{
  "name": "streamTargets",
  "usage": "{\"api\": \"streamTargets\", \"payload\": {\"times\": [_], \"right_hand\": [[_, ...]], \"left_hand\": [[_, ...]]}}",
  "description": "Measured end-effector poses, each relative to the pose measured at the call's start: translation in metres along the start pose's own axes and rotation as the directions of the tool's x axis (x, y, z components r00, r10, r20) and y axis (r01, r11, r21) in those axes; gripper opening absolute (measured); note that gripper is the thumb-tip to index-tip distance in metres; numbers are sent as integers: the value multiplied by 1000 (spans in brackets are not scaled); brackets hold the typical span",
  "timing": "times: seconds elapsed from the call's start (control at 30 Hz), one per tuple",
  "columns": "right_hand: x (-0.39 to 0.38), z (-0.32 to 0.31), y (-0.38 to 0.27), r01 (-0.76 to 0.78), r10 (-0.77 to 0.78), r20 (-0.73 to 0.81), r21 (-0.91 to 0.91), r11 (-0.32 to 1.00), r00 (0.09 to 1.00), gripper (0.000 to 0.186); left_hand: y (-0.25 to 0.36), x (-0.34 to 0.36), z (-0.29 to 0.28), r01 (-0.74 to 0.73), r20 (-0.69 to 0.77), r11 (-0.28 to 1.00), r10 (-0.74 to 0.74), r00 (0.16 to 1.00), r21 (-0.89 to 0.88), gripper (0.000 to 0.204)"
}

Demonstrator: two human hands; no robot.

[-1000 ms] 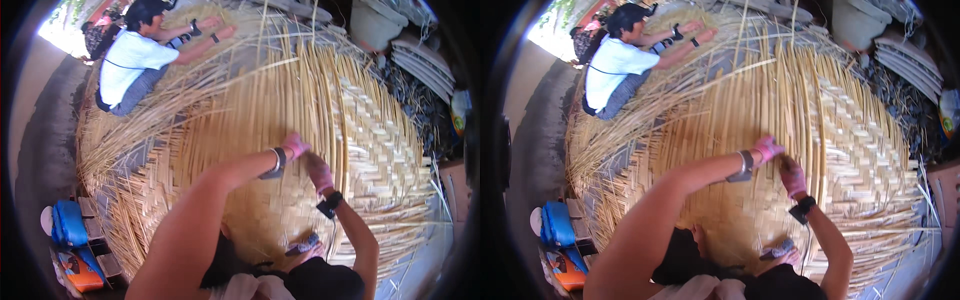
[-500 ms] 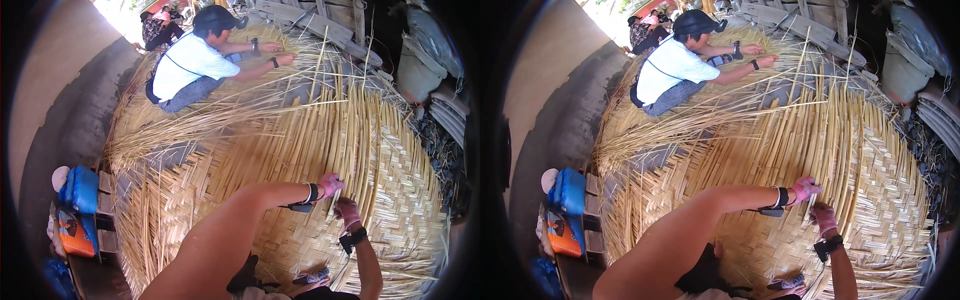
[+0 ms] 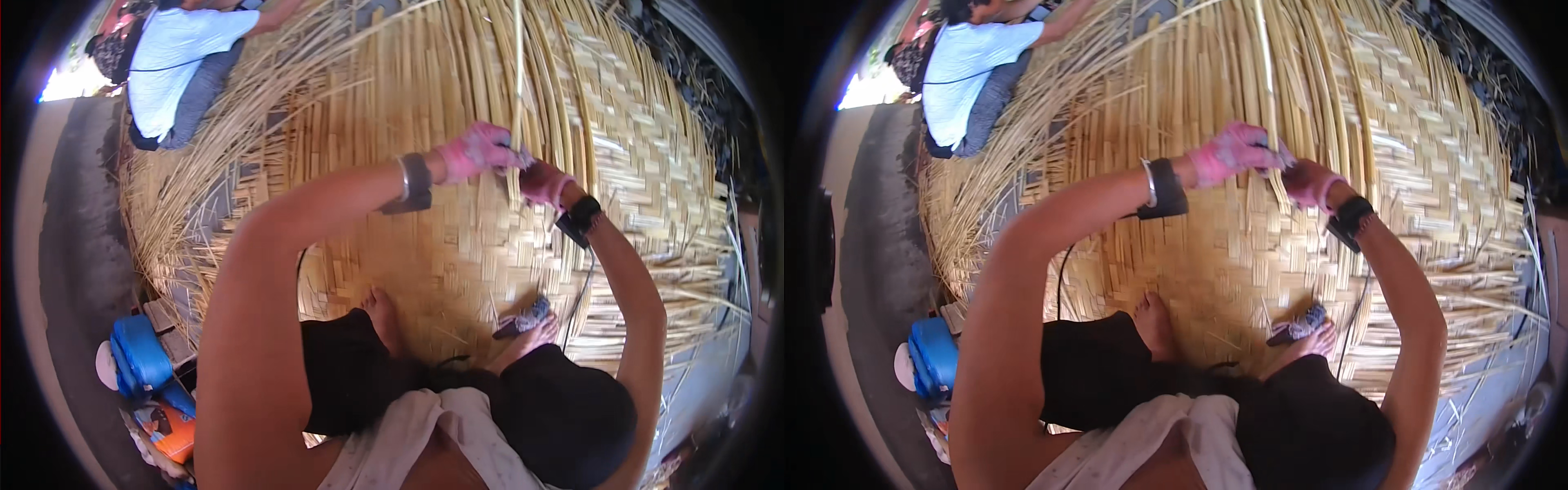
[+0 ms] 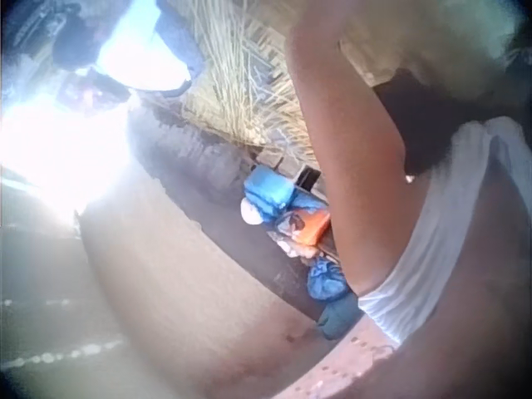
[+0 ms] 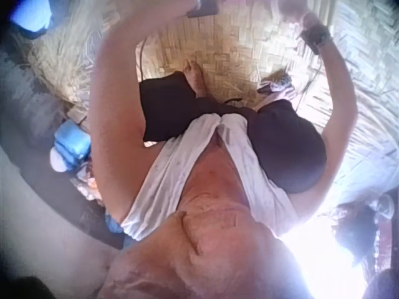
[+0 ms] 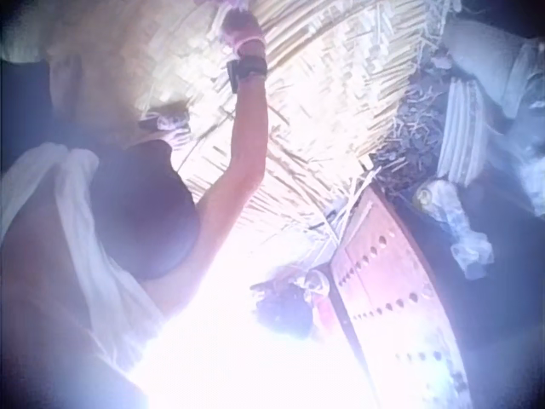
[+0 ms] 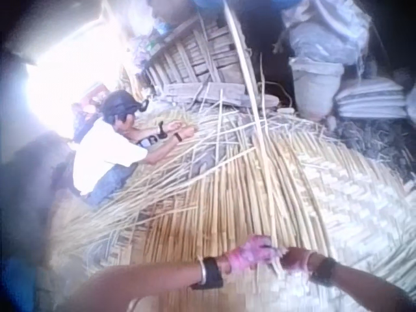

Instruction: Weave together long strips of bamboo to create a large flat mat.

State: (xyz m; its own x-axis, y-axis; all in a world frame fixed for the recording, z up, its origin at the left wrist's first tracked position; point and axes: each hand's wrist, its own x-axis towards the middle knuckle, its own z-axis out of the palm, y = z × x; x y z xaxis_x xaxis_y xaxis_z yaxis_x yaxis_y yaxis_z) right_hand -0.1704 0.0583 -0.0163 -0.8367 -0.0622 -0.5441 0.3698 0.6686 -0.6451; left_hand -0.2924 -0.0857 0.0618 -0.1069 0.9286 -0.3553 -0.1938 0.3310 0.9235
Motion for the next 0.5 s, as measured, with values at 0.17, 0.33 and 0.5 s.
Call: {"api": "streamTargets", "payload": {"times": [0.17, 0.33, 0.5], "right_hand": [[9, -13, -15, 290, -112, 342, -530, 797, 933, 15], [1, -12, -8, -162, 118, 233, 180, 970, 965, 9], [8, -18, 3, 349, -350, 2, -49, 936, 937, 13]], "left_hand": [[11, -10, 5, -20, -55, 999, 18, 998, -36, 21], [15, -17, 5, -51, -21, 997, 52, 998, 58, 19], [22, -21, 1, -80, -21, 995, 79, 997, -60, 19]]}}
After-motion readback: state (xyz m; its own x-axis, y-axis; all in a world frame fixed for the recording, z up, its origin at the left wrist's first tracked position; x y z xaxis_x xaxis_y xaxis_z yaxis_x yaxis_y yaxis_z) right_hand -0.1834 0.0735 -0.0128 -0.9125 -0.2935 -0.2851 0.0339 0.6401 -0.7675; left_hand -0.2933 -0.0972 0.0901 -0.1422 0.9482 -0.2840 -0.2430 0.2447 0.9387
